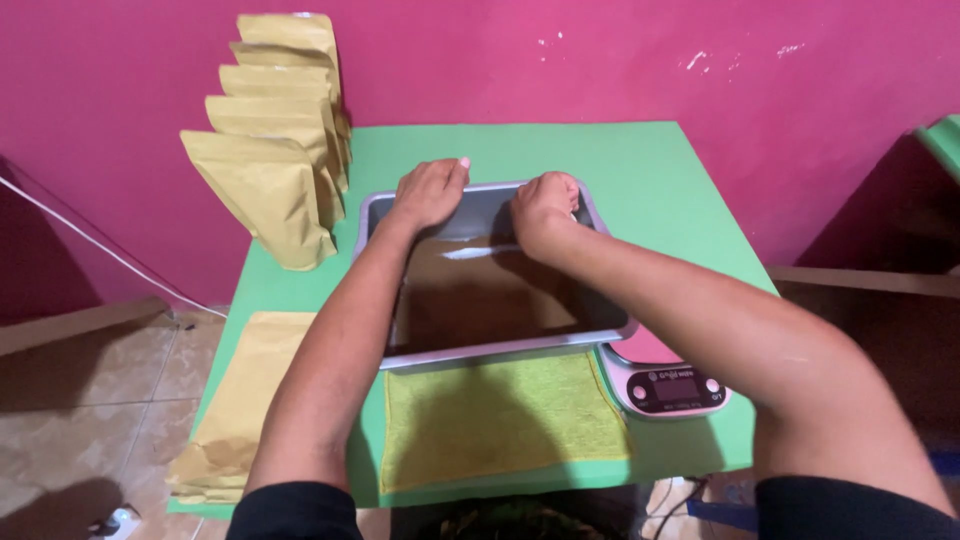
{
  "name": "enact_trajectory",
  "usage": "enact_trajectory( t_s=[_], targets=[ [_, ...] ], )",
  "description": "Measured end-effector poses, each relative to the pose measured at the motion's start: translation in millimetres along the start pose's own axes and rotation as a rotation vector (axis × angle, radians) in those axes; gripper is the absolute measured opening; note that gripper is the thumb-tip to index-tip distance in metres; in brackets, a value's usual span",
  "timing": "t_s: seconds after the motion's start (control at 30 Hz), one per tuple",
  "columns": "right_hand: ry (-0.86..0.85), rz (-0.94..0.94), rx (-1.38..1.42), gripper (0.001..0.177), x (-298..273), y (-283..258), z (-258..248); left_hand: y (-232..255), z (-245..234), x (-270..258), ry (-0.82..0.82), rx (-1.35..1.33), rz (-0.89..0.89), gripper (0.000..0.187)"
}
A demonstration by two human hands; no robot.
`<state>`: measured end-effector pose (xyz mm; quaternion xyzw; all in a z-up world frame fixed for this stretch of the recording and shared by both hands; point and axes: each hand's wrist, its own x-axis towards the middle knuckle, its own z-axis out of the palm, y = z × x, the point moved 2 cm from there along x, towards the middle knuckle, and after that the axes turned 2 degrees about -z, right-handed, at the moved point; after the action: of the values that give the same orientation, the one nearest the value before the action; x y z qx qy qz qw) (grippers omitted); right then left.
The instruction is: A person uses a small white spoon to meticulously scrape residual coffee powder from the interior surfaces of a square metal tray.
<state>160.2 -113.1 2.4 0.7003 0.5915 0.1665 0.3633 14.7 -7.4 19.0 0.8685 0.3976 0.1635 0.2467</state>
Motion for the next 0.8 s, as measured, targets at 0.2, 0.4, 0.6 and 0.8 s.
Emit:
enact_trajectory(
  t_s=[0.2,0.4,0.6,0.8],
  targets=[
    [0.006,-0.029,0.129,0.030,26,-39,20,-11,4,7,0.025,-0.100,0.040,0.059],
    [0.193,0.043,0.212,0.020,43,-25,37,-10,-1,8,0.122,-0.251,0.122,0.060],
    [0.189,-0.077,0.430,0.019,-3,-3,-3,-14,1,10,0.150,-0.284,0.129,0.059],
    [0.203,-0.082,0.602,0.024,9,-32,22,-15,-1,9,0.191,-0.375,0.128,0.056]
  ],
)
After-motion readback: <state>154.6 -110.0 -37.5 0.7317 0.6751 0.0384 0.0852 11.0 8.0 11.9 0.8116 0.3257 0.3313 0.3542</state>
